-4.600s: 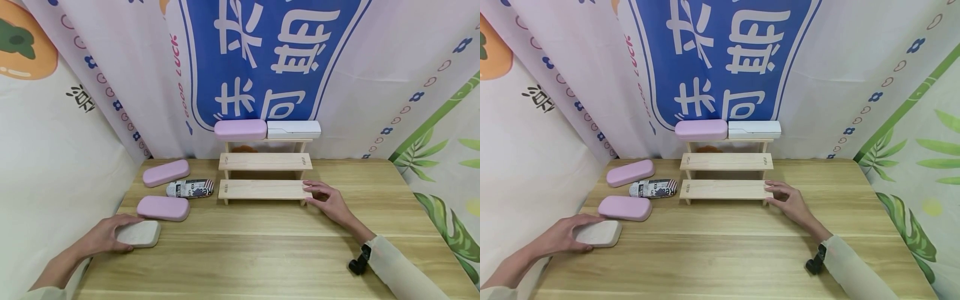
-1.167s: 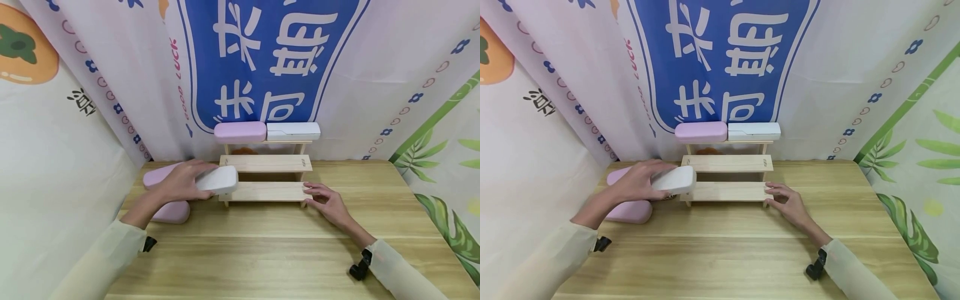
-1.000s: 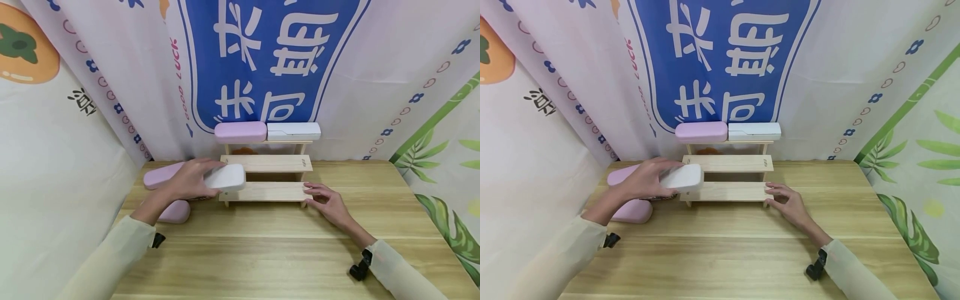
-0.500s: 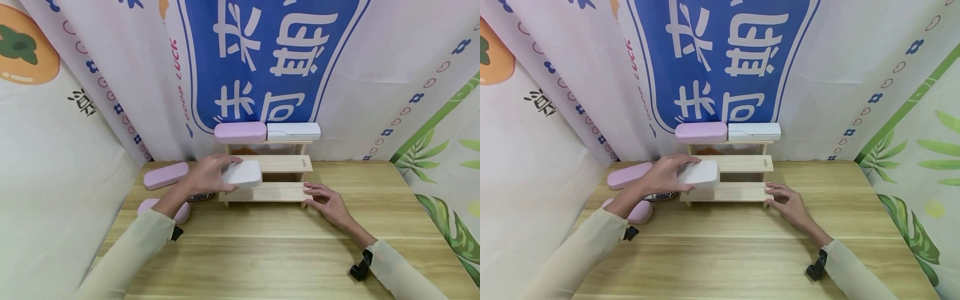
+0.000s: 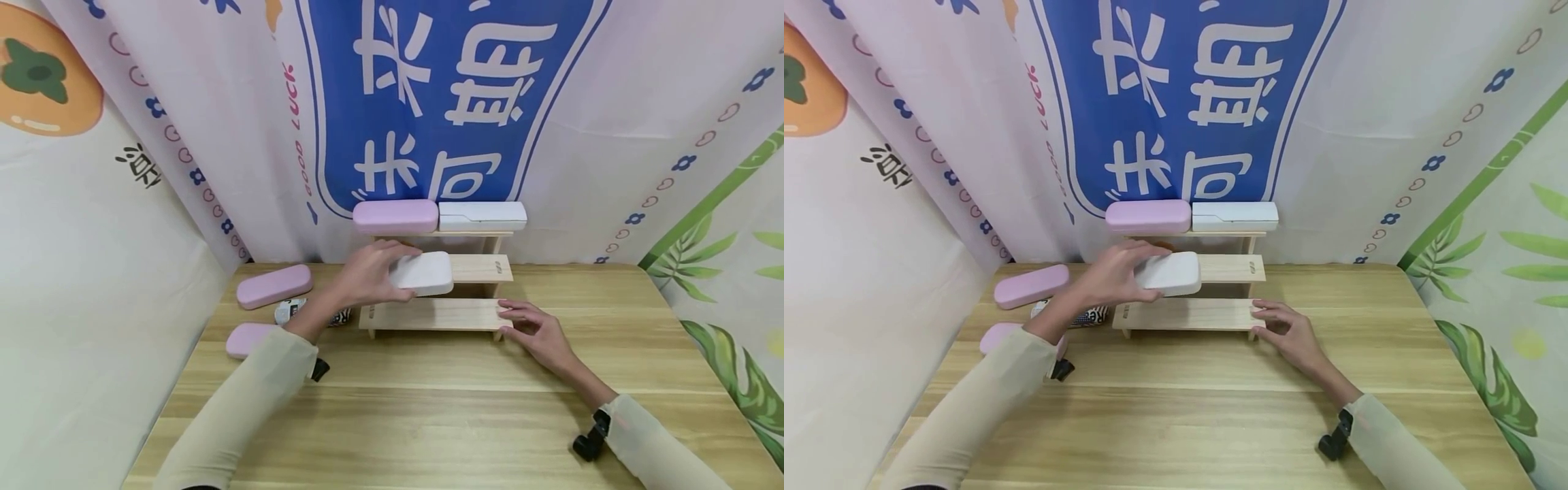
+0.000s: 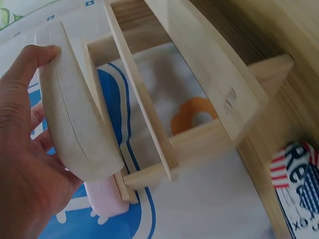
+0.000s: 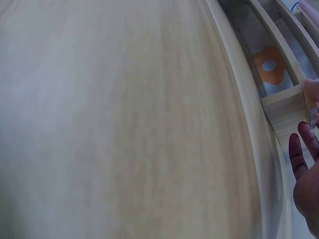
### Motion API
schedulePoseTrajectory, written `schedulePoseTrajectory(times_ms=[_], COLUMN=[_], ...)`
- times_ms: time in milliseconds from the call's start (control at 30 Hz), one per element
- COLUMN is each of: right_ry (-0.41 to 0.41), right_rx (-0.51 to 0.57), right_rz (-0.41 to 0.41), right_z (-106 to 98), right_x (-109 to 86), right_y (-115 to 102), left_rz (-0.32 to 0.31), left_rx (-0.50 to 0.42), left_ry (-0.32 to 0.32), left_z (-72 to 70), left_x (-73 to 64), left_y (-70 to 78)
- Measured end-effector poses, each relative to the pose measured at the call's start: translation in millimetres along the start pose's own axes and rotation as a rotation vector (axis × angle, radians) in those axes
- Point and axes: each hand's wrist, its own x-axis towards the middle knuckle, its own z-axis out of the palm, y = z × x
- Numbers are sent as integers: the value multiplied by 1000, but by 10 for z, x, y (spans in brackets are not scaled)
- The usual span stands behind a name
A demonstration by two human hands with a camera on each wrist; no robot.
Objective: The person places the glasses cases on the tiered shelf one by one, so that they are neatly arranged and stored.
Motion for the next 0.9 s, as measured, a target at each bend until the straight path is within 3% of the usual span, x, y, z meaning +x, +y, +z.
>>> schedulePoseTrajectory(times_ms=[900], right_ry=[-2], right_rx=[3], right_rz=[28], right_z=[8], right_x=[3], right_y=[9], left_rz=[-51], left_rx=[-65], left_ry=[-15], left_z=[336], left_x=[584], left_y=[225])
